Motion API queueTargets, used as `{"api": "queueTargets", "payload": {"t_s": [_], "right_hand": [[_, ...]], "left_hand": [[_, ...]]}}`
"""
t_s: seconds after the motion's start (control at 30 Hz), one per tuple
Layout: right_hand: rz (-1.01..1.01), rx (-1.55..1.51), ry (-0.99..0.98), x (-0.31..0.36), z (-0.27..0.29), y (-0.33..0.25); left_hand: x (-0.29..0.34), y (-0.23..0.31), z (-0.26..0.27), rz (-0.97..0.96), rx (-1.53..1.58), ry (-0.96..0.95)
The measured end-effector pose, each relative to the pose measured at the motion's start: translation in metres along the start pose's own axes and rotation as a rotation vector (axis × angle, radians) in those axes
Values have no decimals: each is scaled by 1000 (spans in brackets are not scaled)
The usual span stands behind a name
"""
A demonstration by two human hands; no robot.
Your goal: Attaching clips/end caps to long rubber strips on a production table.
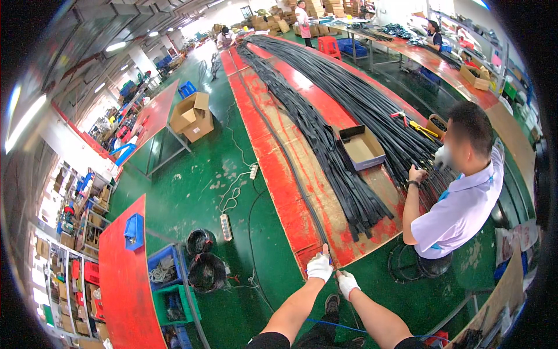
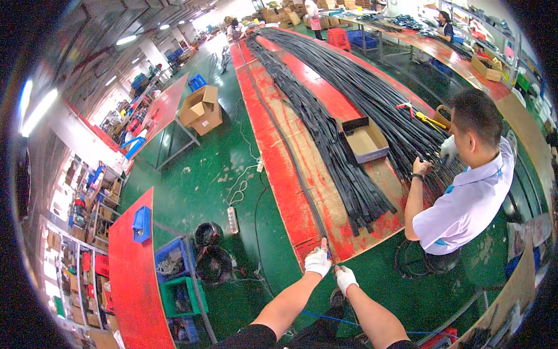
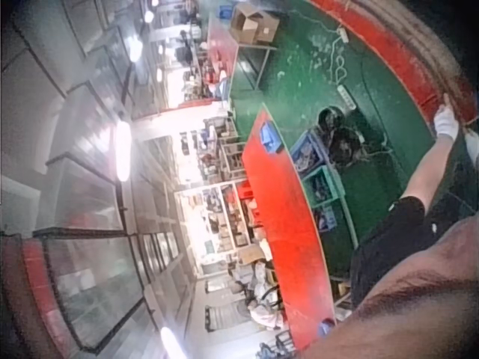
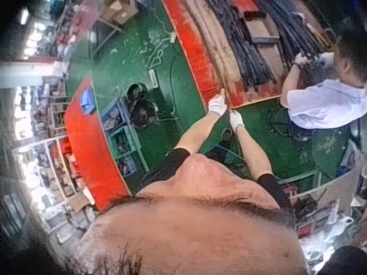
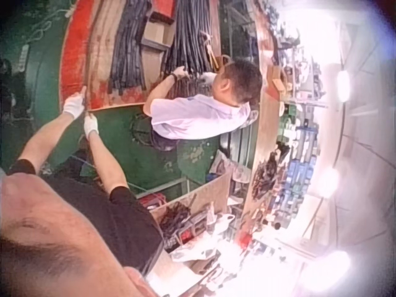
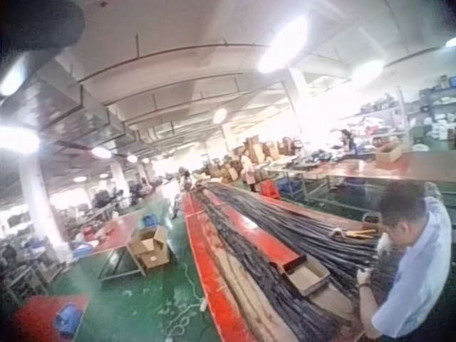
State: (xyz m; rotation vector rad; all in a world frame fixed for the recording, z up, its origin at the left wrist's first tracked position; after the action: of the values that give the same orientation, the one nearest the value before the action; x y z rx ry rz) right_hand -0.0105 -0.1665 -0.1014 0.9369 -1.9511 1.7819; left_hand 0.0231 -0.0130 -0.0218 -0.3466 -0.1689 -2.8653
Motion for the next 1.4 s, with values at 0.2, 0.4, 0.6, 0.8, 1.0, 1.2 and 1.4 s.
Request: {"api": "queueTargets", "payload": {"t_s": [0.2,0.4,0.6,0.8,1.0,1.2,1.4], "right_hand": [[-23,24,13,2,-1,-3],[-31,26,30,-2,-1,0],[-30,49,29,-7,-2,8],[-18,55,65,-19,13,14],[-55,87,22,17,-23,-30],[266,261,28,-46,-13,-29],[-89,-118,-79,-35,-34,-64]], "left_hand": [[-1,-2,0,12,15,-1],[-2,-2,0,-5,20,14],[-1,-4,0,-2,-16,26],[-5,9,6,-44,0,26],[-5,-17,-14,45,-2,-43],[-54,-10,7,68,53,62],[-44,-23,0,60,31,41]]}}
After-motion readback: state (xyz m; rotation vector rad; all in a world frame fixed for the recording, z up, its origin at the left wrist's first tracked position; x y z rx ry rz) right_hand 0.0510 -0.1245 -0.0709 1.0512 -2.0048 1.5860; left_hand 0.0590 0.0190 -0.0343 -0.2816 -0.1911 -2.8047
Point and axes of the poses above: each hand's wrist, its own x-axis away from the middle knuckle, its own z-axis out of the back of the hand, y = z × x, the point moved 3 cm from there along -x, towards the middle knuckle, and after that the axes turned 11 degrees about -x, right-handed, at the moved point
